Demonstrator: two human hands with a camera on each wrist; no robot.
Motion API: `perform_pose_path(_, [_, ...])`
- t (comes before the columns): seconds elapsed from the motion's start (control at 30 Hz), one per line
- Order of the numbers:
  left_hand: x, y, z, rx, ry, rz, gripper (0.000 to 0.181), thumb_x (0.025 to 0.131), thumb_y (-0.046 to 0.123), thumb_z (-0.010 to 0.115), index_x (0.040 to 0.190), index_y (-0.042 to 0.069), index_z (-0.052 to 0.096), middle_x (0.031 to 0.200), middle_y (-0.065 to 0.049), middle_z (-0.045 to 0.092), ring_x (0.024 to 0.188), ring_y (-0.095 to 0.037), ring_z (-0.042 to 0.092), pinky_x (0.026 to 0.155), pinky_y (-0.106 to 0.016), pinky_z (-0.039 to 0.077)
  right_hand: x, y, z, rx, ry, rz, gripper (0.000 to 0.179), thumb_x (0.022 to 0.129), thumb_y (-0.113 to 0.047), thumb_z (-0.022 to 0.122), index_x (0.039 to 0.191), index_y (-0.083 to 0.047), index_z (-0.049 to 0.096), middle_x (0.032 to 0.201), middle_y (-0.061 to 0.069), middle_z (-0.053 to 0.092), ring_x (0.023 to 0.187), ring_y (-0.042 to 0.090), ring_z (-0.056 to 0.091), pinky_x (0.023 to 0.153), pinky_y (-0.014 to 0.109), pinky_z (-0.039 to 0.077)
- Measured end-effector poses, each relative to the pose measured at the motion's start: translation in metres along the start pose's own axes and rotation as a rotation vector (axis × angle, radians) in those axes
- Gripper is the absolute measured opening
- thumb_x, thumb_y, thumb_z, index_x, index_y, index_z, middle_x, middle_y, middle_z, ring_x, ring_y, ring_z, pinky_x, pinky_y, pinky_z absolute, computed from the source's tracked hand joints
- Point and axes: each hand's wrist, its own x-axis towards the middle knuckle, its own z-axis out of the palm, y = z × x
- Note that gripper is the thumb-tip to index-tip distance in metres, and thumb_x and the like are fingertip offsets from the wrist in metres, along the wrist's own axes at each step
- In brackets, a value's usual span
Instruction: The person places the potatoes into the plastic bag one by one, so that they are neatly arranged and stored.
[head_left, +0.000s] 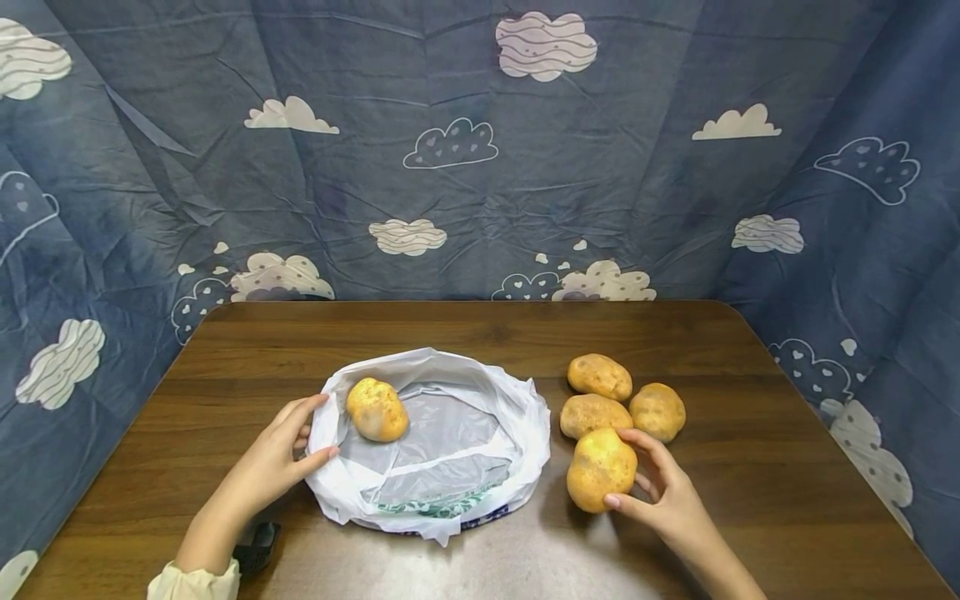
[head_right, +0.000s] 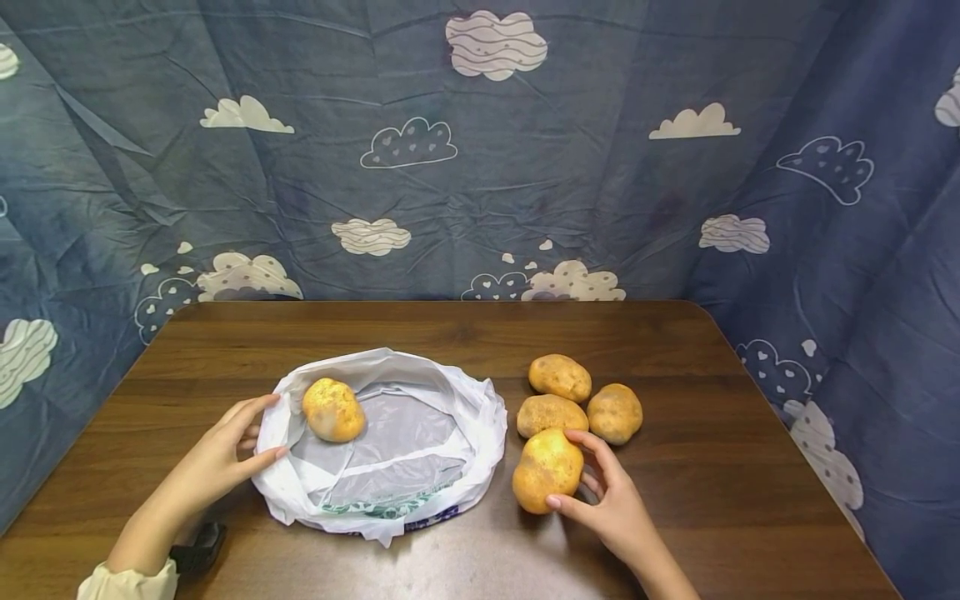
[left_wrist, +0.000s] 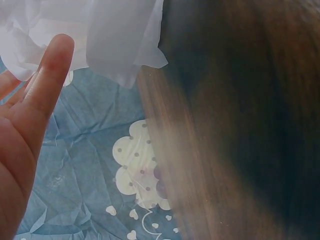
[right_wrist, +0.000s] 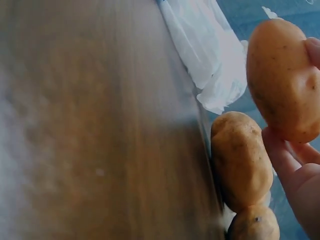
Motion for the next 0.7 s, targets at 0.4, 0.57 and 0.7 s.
perform_pose_path(0.4, [-0.001, -0.001, 0.0, 0.01, 0.006, 0.0, 0.064, 0.071, 0.001, 0.074, 0.125, -0.005, 0.041, 0.115, -0.021, 0.046, 0.081, -0.024, 0.058, 0.067, -0.032, 0.054, 0.026, -0.01, 0.006, -0.034, -0.055, -0.008, 0.077, 0.064, 0.014, 0.073, 0.129, 0.006, 0.034, 0.13, 0.006, 0.04, 0.118, 0.01, 0.041, 0.093, 0.019, 0.039])
perform_pose_path(0.57, [-0.001, -0.001, 0.0, 0.005, 0.007, 0.001, 0.064, 0.07, 0.0, 0.074, 0.125, -0.005, 0.041, 0.114, -0.021, 0.045, 0.081, -0.024, 0.059, 0.067, -0.032, 0.054, 0.041, -0.016, 0.013, -0.01, -0.101, -0.043, 0.077, 0.064, 0.014, 0.073, 0.13, 0.005, 0.034, 0.13, 0.015, 0.04, 0.117, 0.014, 0.041, 0.092, 0.021, 0.041])
perform_pose_path(0.7, [0.0, -0.001, 0.0, -0.005, 0.005, 0.0, 0.064, 0.071, -0.001, 0.074, 0.126, -0.005, 0.041, 0.114, -0.021, 0.045, 0.082, -0.025, 0.059, 0.068, -0.032, 0.054, 0.054, -0.019, 0.021, 0.024, -0.126, -0.053, 0.077, 0.063, 0.013, 0.074, 0.129, 0.005, 0.035, 0.129, 0.018, 0.039, 0.116, 0.017, 0.042, 0.09, 0.026, 0.043])
